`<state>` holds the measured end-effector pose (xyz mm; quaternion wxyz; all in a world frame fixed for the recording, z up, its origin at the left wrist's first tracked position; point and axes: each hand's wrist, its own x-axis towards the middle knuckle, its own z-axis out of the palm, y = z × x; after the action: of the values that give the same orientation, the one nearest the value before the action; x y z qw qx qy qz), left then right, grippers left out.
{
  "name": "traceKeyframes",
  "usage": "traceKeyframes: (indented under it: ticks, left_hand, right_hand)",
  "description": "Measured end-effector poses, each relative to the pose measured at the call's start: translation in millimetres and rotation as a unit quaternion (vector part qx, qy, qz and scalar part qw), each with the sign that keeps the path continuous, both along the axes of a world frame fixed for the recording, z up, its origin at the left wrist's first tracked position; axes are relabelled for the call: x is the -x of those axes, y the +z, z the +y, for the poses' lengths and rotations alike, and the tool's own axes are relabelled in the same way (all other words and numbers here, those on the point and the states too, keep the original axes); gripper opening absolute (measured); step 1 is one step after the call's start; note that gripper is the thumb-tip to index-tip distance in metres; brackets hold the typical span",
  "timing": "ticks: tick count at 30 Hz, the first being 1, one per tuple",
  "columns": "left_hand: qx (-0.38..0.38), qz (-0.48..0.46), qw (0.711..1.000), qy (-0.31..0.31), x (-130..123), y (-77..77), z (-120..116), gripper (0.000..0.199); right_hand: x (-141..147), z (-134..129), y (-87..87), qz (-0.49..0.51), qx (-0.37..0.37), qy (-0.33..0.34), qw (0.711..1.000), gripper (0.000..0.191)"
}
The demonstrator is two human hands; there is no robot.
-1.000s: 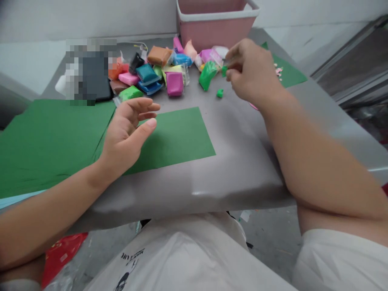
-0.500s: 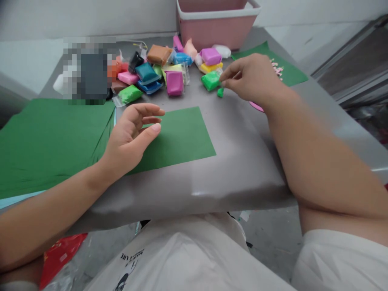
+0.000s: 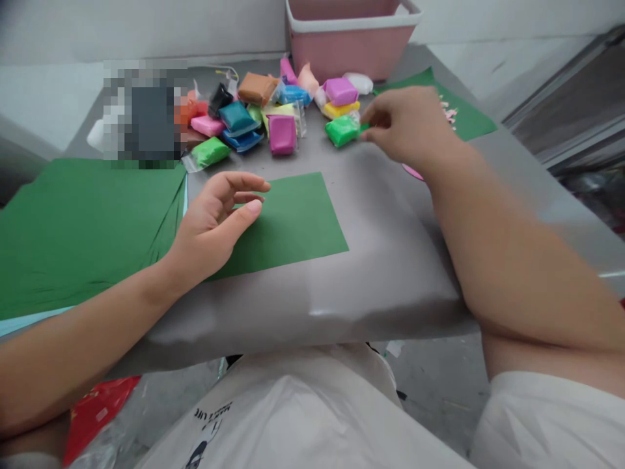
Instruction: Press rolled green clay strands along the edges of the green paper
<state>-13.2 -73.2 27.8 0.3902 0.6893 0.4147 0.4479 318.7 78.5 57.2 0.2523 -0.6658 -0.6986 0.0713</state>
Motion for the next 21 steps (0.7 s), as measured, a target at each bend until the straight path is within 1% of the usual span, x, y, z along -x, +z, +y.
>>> traceKeyframes:
  ticks: [2,3,5,6,7,8,10,12,14,16,19,21]
  left_hand:
    - [-0.001,0.002,1.000,0.000,0.3,0.3,-0.4,0.024]
    - [-0.001,0.000,1.000,-0.001,0.3,0.1,-0.4,0.024]
    - [0.001,-0.012,1.000,-0.003,0.4,-0.8,0.4,0.024]
    - [0.005,-0.023,1.000,-0.002,0.4,-1.1,1.2,0.025]
    - [0.012,-0.038,0.999,-0.002,0.5,-1.0,2.1,0.028]
    - [0.023,-0.053,0.998,-0.002,0.6,-0.5,3.1,0.032]
    - [0.052,-0.081,0.995,-0.011,0.6,2.0,4.5,0.042]
    - [0.081,-0.095,0.992,-0.030,-0.1,6.2,4.0,0.048]
    - [0.096,-0.106,0.989,-0.042,-1.9,10.8,1.0,0.051]
    - [0.104,-0.120,0.987,-0.035,-4.4,14.5,-3.7,0.051]
    - [0.114,-0.132,0.985,-0.003,-7.6,17.4,-10.1,0.048]
    - [0.120,-0.133,0.984,0.004,-8.8,17.9,-11.8,0.049]
  right_hand:
    - [2.1,-9.0,5.1,0.050,-0.047,-0.004,0.998,0.021]
    - [5.6,-15.4,6.3,0.089,-0.061,0.011,0.994,0.022]
    - [18.7,-32.1,5.1,0.145,-0.053,0.075,0.985,0.022]
    - [27.8,-42.0,2.9,0.187,-0.031,0.143,0.971,0.023]
    - [38.1,-52.8,0.2,0.212,-0.018,0.212,0.954,0.018]
    - [48.8,-64.2,-2.6,0.218,-0.004,0.270,0.938,0.017]
    - [68.4,-86.5,-7.0,0.230,-0.013,0.348,0.909,0.028]
    - [82.1,-104.6,-8.4,0.231,-0.038,0.396,0.888,0.033]
    - [88.6,-115.5,-7.9,0.238,-0.056,0.417,0.875,0.039]
    - [90.0,-119.9,-7.0,0.242,-0.071,0.417,0.873,0.034]
    - [91.2,-123.0,-7.4,0.247,-0.114,0.398,0.876,0.024]
    - [94.5,-127.1,-8.8,0.282,-0.129,0.374,0.874,0.029]
